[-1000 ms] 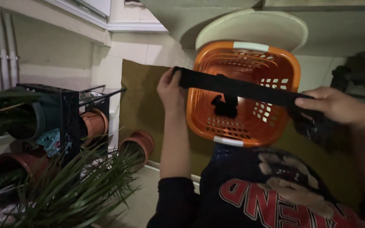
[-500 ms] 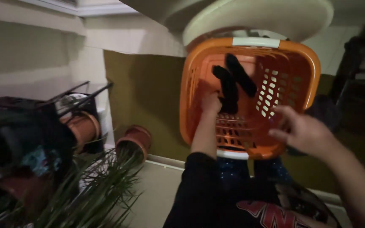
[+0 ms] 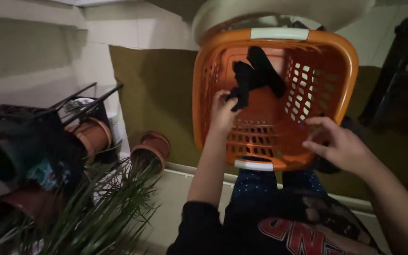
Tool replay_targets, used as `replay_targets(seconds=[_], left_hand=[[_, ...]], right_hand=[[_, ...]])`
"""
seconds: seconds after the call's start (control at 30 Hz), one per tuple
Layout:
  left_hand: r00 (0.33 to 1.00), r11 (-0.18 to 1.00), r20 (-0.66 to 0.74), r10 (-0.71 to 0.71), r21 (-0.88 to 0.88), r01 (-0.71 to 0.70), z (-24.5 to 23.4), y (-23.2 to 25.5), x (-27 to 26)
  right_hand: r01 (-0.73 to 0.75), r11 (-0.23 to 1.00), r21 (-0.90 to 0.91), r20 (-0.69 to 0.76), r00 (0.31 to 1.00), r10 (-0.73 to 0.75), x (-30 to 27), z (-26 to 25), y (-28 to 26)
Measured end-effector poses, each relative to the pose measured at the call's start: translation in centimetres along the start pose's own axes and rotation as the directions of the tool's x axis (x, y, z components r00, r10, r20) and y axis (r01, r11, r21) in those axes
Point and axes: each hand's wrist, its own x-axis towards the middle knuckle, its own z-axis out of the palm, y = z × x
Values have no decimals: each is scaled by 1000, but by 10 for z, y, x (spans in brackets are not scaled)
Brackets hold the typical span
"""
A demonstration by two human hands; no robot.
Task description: The recorder sorts through a basket of clean laundry and hangs various items on a drying rack.
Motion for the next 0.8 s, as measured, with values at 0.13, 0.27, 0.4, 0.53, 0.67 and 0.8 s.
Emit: replay_targets(seconds=[0.13, 0.27, 0.4, 0.53, 0.67, 0.8], left_hand=[[972, 952, 233, -30, -288, 99, 56, 64, -105], [826, 960, 560, 62, -261, 105, 73, 64, -158], [781, 996, 625, 10, 65, -64, 71, 63, -185], [777, 933, 614, 135, 187, -309, 54, 52, -188], [752, 995, 654, 84, -95, -29, 36, 47, -191], [743, 998, 667, 50, -70, -5, 44, 75, -208]], right_hand=[[234, 936, 265, -60, 972, -226, 7, 6, -6], [228, 744, 628, 13, 953, -302, 13, 12, -16], [175, 485, 857, -24, 953, -301, 12, 7, -32], [87, 518, 851, -6, 988, -157, -15, -23, -60], [76, 363, 929, -79, 997, -9, -10, -34, -21], [66, 215, 974, -85, 993, 81, -19, -49, -15]])
